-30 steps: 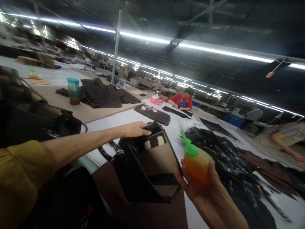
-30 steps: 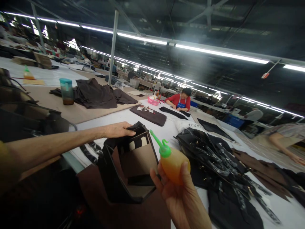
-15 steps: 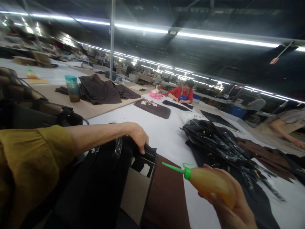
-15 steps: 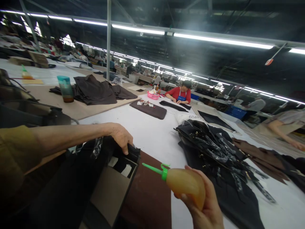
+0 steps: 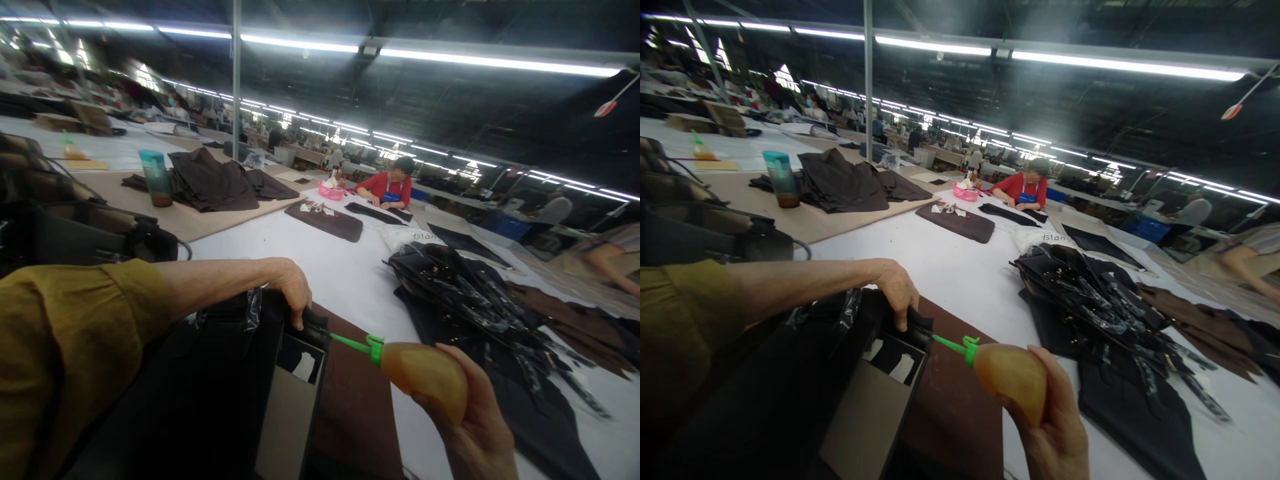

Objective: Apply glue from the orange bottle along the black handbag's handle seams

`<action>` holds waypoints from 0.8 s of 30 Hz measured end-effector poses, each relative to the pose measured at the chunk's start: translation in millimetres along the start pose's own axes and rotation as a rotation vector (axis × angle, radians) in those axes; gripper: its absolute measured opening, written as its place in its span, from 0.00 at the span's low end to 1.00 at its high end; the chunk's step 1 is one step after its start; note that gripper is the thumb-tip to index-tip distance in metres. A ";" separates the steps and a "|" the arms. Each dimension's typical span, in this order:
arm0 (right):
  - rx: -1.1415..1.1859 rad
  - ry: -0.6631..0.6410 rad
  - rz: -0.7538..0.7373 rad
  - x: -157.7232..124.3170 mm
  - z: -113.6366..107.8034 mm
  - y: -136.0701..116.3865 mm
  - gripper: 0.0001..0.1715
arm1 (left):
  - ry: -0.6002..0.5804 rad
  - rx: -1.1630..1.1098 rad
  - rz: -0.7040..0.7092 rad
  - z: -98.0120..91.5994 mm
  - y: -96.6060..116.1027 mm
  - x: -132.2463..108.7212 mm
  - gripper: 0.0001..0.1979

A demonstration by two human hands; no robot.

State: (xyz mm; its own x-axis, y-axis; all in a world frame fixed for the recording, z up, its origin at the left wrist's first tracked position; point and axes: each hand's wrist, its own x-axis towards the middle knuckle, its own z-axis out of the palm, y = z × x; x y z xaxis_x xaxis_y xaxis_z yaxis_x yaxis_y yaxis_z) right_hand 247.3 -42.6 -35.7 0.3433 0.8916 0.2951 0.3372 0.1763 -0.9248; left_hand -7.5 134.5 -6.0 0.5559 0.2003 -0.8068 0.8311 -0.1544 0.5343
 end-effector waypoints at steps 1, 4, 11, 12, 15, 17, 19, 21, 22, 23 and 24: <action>0.002 -0.009 -0.008 -0.2 0.3 -1.0 0.32 | -0.012 -0.017 0.001 0.2 -1.5 1.2 0.04; 0.020 -0.030 0.002 -2.1 0.9 -3.9 0.32 | -0.049 -0.047 0.008 0.6 -5.3 4.1 0.04; 0.072 -0.051 0.040 -12.8 -1.8 2.5 0.32 | -0.064 -0.080 0.012 0.8 -7.2 2.6 0.04; 0.079 -0.055 0.049 -14.0 -2.1 4.0 0.32 | -0.060 -0.078 0.011 1.0 -6.9 2.0 0.04; 0.068 -0.035 0.040 -14.2 -1.0 4.7 0.32 | -0.056 -0.078 0.005 1.5 -7.0 1.4 0.04; 0.080 0.004 0.037 -11.2 1.5 1.9 0.32 | -0.059 -0.080 0.007 1.5 -8.7 2.6 0.05; 0.106 0.021 0.044 -6.9 4.6 -1.4 0.32 | -0.059 -0.067 0.019 1.3 -11.3 4.6 0.06; 0.115 0.008 0.046 -3.5 7.1 -2.8 0.31 | -0.058 -0.046 0.041 1.0 -13.4 6.2 0.07; 0.117 -0.002 0.046 -2.6 7.8 -2.5 0.31 | -0.058 -0.041 0.050 0.9 -13.8 6.4 0.07; 0.120 -0.009 0.046 -2.6 8.0 -1.4 0.31 | -0.056 -0.041 0.052 0.9 -13.6 6.1 0.08; 0.121 -0.011 0.046 -3.2 7.8 0.3 0.31 | -0.052 -0.041 0.047 0.9 -12.8 5.2 0.08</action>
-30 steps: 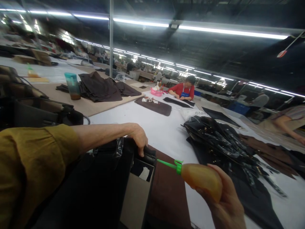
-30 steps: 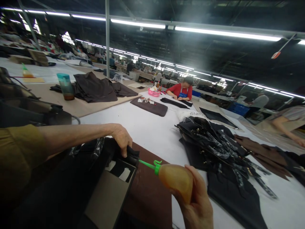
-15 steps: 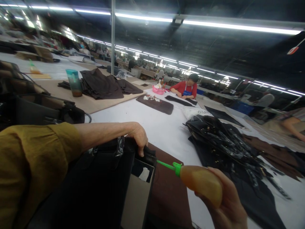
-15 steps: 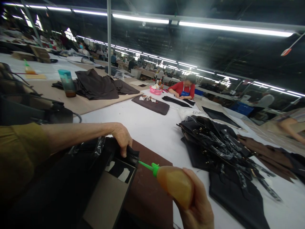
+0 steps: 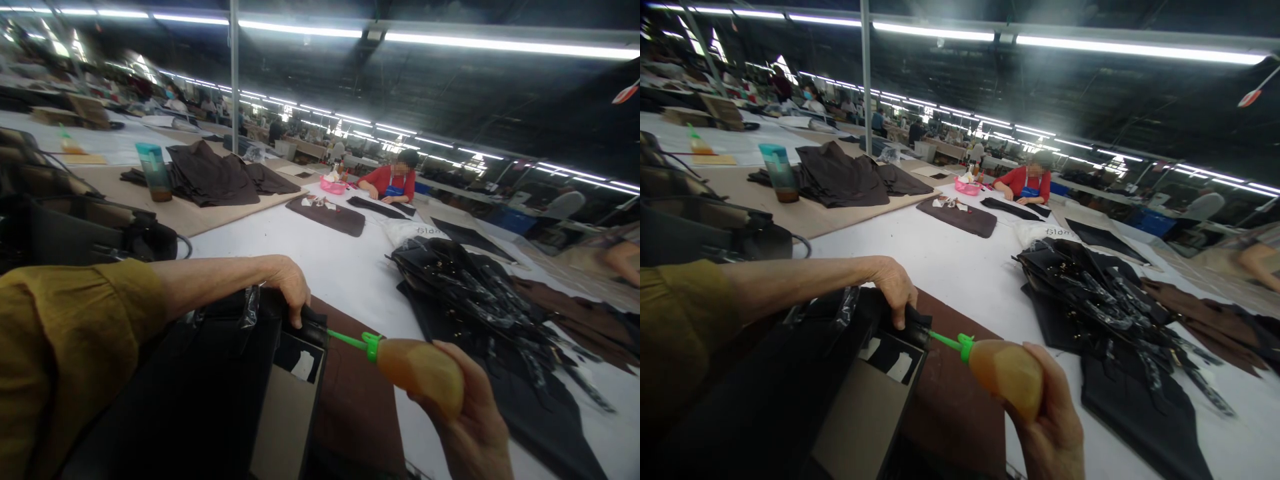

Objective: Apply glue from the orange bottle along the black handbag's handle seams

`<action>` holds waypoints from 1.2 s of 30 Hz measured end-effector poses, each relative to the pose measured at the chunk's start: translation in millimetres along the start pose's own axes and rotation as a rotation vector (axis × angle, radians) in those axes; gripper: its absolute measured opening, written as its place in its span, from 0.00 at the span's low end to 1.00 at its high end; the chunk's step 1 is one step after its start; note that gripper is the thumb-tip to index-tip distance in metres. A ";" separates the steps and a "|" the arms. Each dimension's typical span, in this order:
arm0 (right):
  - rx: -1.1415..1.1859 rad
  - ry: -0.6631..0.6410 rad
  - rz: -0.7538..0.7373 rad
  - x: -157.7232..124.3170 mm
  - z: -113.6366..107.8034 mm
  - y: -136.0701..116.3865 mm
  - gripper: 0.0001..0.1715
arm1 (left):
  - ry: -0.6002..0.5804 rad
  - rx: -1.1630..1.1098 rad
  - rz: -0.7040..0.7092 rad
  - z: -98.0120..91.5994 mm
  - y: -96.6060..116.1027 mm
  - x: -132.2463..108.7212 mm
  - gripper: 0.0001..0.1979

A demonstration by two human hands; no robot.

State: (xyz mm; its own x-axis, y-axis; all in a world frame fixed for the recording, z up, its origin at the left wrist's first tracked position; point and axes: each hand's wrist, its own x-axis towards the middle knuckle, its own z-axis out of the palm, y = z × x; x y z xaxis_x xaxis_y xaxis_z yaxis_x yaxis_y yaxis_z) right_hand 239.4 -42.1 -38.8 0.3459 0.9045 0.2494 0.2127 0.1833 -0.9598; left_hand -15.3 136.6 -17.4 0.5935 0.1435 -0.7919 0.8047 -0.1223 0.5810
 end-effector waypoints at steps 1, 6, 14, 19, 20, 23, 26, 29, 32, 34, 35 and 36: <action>0.001 -0.002 0.001 -1.1 -0.8 2.1 0.31 | 0.007 -0.003 -0.008 0.2 1.4 -1.3 0.07; -0.051 -0.026 0.019 -5.1 -6.4 11.5 0.32 | 0.056 0.018 -0.024 2.4 12.4 -11.6 0.06; 0.101 -0.019 0.102 11.0 -2.8 10.4 0.32 | 0.239 0.329 -0.030 3.5 44.4 -37.4 0.10; 0.112 -0.015 0.099 19.2 -5.4 18.7 0.34 | 0.341 0.527 -0.073 2.2 66.6 -47.2 0.06; 0.117 -0.024 0.095 20.8 -6.0 21.3 0.34 | 0.360 0.553 -0.069 2.5 69.2 -48.2 0.06; 0.136 -0.048 0.098 25.6 -5.9 27.5 0.36 | 0.408 0.613 -0.055 4.2 73.7 -50.4 0.08; 0.149 -0.033 0.105 30.1 -3.2 29.9 0.36 | 0.453 0.663 -0.065 6.6 76.1 -51.3 0.09; 0.127 -0.003 0.087 33.6 -0.7 31.1 0.38 | 0.495 0.707 -0.076 8.5 77.8 -50.1 0.08; 0.106 -0.011 0.066 35.3 -1.3 33.4 0.38 | 0.520 0.729 -0.065 8.9 77.6 -47.0 0.07; 0.110 -0.037 0.060 35.8 -3.7 35.5 0.37 | 0.519 0.735 -0.058 8.4 76.2 -45.0 0.08; 0.113 -0.050 0.059 36.0 -5.3 36.6 0.36 | 0.516 0.743 -0.053 7.9 75.3 -44.3 0.08; 0.115 -0.064 0.060 36.2 -6.9 37.6 0.36 | 0.512 0.750 -0.047 7.3 74.5 -43.9 0.08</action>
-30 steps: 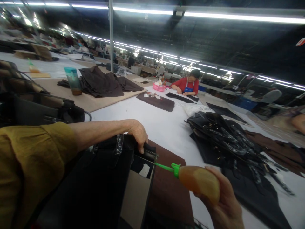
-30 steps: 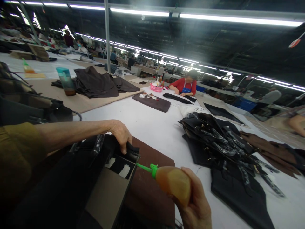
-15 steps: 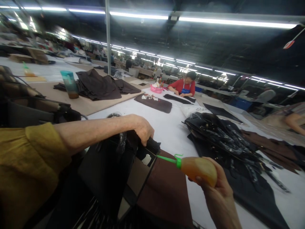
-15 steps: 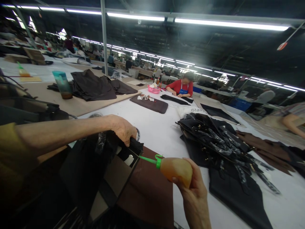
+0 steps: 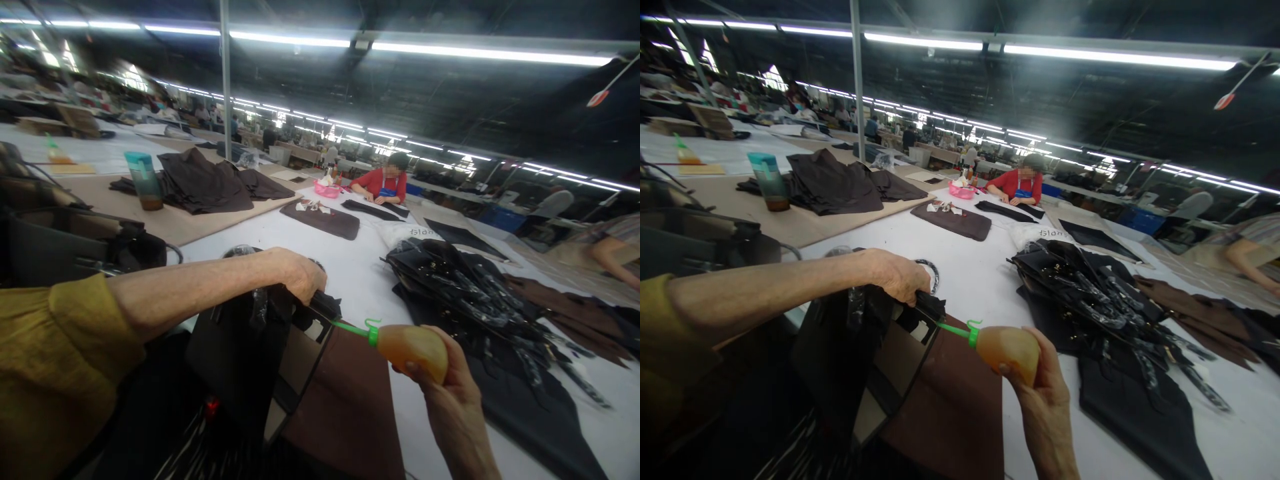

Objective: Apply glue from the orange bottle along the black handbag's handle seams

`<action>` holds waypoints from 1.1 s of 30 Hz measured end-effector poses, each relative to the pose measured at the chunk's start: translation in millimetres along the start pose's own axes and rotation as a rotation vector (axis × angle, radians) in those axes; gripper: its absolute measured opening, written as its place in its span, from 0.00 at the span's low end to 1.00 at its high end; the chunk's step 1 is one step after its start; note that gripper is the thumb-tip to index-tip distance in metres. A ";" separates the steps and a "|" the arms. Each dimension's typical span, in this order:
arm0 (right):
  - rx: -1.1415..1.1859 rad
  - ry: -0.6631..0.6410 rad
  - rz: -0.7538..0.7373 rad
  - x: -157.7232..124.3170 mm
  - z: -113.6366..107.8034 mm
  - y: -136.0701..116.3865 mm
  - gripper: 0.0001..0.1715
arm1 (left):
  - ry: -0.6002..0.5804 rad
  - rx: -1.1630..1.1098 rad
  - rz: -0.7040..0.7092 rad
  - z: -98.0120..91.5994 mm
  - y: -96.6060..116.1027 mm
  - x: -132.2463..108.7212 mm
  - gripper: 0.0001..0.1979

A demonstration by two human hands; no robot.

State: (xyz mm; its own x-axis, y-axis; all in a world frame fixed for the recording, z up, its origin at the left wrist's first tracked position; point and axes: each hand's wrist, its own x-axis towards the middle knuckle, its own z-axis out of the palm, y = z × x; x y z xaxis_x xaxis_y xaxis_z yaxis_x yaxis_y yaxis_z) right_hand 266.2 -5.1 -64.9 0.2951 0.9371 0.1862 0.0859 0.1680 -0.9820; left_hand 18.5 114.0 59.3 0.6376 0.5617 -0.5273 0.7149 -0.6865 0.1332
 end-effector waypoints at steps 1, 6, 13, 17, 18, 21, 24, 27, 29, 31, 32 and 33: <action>-0.005 -0.013 0.003 0.2 -1.5 0.6 0.36 | -0.001 0.004 0.007 0.2 -0.9 0.3 0.08; -0.053 -0.014 -0.024 1.6 -1.3 0.0 0.34 | -0.001 0.002 0.007 -0.9 -3.1 -0.2 0.10; -0.175 0.014 -0.115 -0.8 -1.1 3.1 0.32 | 0.003 0.022 0.015 0.5 -0.6 -3.3 0.12; -0.260 -0.027 -0.156 -5.5 -5.6 7.9 0.30 | 0.002 0.048 -0.002 0.6 1.2 -4.5 0.13; -0.272 -0.029 -0.160 -7.0 -5.7 8.7 0.30 | 0.003 0.053 0.001 0.6 1.4 -4.4 0.13; -0.274 -0.046 -0.135 -12.1 -4.4 11.2 0.31 | 0.006 0.081 0.018 1.0 1.5 -3.1 0.13; -0.233 -0.069 -0.065 -17.3 -3.8 14.8 0.32 | 0.001 0.115 0.026 1.7 0.5 -1.3 0.13; -0.225 -0.076 -0.022 -22.2 -5.0 18.6 0.32 | 0.002 0.112 0.028 3.2 -1.6 0.3 0.13; -0.232 -0.092 -0.008 -25.1 -5.8 21.0 0.32 | 0.008 0.108 0.025 4.5 -3.1 1.1 0.13; -0.239 -0.096 -0.013 -27.9 -5.9 23.6 0.31 | 0.018 0.116 0.029 5.9 -4.3 1.7 0.13; -0.242 -0.093 -0.022 -29.2 -5.7 24.9 0.31 | 0.024 0.124 0.036 6.5 -4.8 2.0 0.13; -0.249 -0.091 -0.032 -30.5 -5.4 26.2 0.31 | 0.027 0.130 0.041 7.2 -5.0 2.4 0.12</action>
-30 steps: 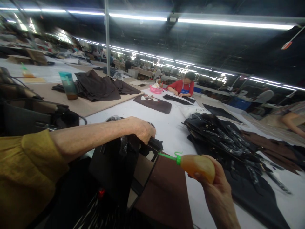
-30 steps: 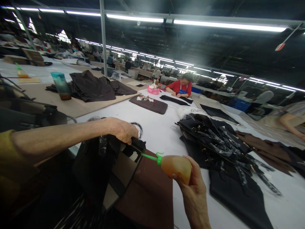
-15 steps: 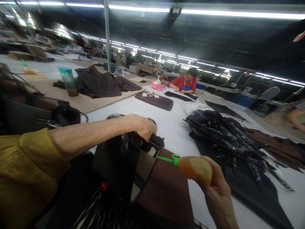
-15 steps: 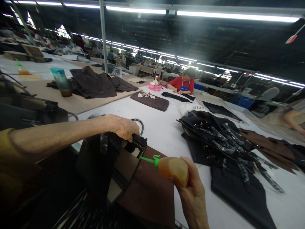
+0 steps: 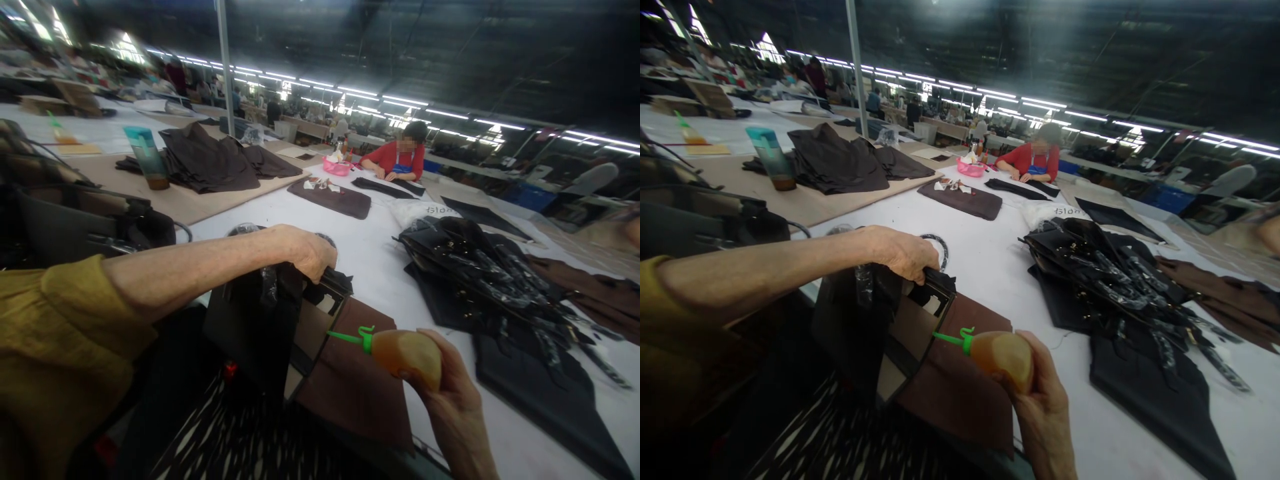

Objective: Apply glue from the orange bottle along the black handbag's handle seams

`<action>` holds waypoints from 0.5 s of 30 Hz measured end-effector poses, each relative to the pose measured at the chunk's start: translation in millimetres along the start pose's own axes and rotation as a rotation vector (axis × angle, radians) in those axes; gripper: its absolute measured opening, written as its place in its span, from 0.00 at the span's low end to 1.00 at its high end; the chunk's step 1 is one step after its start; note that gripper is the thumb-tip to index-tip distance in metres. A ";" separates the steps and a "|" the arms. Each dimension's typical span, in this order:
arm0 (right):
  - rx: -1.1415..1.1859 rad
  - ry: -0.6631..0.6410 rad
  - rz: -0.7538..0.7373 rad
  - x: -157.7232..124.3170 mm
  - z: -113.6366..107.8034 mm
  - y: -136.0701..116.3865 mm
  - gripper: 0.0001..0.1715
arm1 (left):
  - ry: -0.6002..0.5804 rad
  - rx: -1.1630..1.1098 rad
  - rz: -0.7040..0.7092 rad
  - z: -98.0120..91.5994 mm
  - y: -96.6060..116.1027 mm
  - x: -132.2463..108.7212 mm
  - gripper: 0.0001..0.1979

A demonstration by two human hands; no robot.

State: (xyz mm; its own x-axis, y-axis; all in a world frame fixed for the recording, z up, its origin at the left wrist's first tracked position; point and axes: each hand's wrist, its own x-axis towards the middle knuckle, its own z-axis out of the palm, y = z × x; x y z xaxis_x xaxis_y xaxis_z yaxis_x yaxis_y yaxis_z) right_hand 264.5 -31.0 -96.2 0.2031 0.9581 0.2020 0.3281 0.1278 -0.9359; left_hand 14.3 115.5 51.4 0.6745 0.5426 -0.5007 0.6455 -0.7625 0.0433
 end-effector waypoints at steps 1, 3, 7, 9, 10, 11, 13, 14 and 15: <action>-0.007 0.003 -0.007 -1.3 0.8 1.2 0.30 | 0.001 0.005 0.002 0.6 -0.1 0.5 0.12; -0.018 -0.001 -0.011 -4.1 2.4 3.4 0.29 | 0.000 0.011 -0.003 1.7 0.1 1.6 0.12; -0.044 0.001 -0.011 -9.1 5.7 5.4 0.29 | 0.000 -0.007 -0.018 2.8 0.7 2.4 0.12; -0.069 0.009 -0.016 -11.2 7.3 4.9 0.28 | 0.003 -0.024 -0.016 3.0 1.0 1.4 0.12; -0.076 0.011 -0.017 -12.1 8.0 4.5 0.28 | 0.006 -0.036 -0.016 3.0 1.1 0.7 0.12; -0.081 0.013 -0.015 -13.1 8.6 4.1 0.28 | 0.006 -0.051 -0.020 3.0 1.2 0.1 0.12; -0.089 0.009 -0.002 -15.1 9.4 3.6 0.28 | 0.003 -0.084 -0.042 3.2 1.1 -0.9 0.12; -0.093 0.007 0.006 -16.1 9.9 3.6 0.28 | 0.001 -0.097 -0.055 3.5 0.9 -1.1 0.12; -0.099 0.004 0.014 -17.3 10.4 3.7 0.28 | 0.001 -0.106 -0.066 3.9 0.6 -0.9 0.12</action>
State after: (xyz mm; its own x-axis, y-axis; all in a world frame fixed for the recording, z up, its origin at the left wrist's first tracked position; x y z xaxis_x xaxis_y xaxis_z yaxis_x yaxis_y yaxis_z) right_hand 252.7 -44.4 -106.1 0.2120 0.9586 0.1900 0.4150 0.0877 -0.9056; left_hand 12.7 113.2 48.4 0.6292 0.5908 -0.5050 0.7232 -0.6832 0.1017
